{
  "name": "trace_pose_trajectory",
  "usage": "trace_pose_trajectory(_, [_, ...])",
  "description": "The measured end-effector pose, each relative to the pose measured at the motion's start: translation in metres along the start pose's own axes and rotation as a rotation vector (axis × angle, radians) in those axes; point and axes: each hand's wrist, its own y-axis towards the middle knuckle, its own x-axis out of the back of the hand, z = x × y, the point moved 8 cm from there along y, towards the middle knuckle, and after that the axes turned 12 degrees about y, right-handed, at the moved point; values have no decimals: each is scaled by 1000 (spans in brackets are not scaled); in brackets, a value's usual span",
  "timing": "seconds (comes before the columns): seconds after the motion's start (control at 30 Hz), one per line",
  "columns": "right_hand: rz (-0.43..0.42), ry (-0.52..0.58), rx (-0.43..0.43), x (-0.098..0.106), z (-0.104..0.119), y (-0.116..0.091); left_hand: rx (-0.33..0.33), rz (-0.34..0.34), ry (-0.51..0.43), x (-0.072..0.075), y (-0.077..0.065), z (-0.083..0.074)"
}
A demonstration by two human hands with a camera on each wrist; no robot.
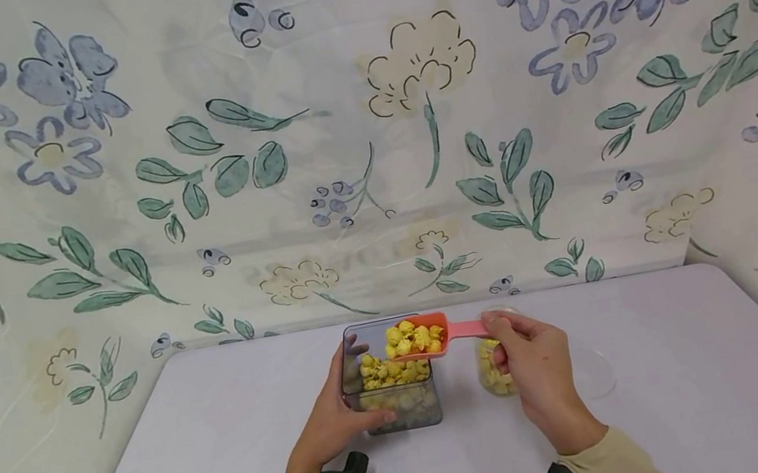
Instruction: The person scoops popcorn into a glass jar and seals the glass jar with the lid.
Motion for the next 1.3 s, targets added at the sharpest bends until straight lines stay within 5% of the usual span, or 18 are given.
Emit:
trace_pose_trajectory(0.77, [-64,179,14,31,14,1,-12,-8,47,0,-3,-3])
trace_pose_trajectory(1.3, [-129,188,4,54,15,4,-11,-10,43,0,-3,-4])
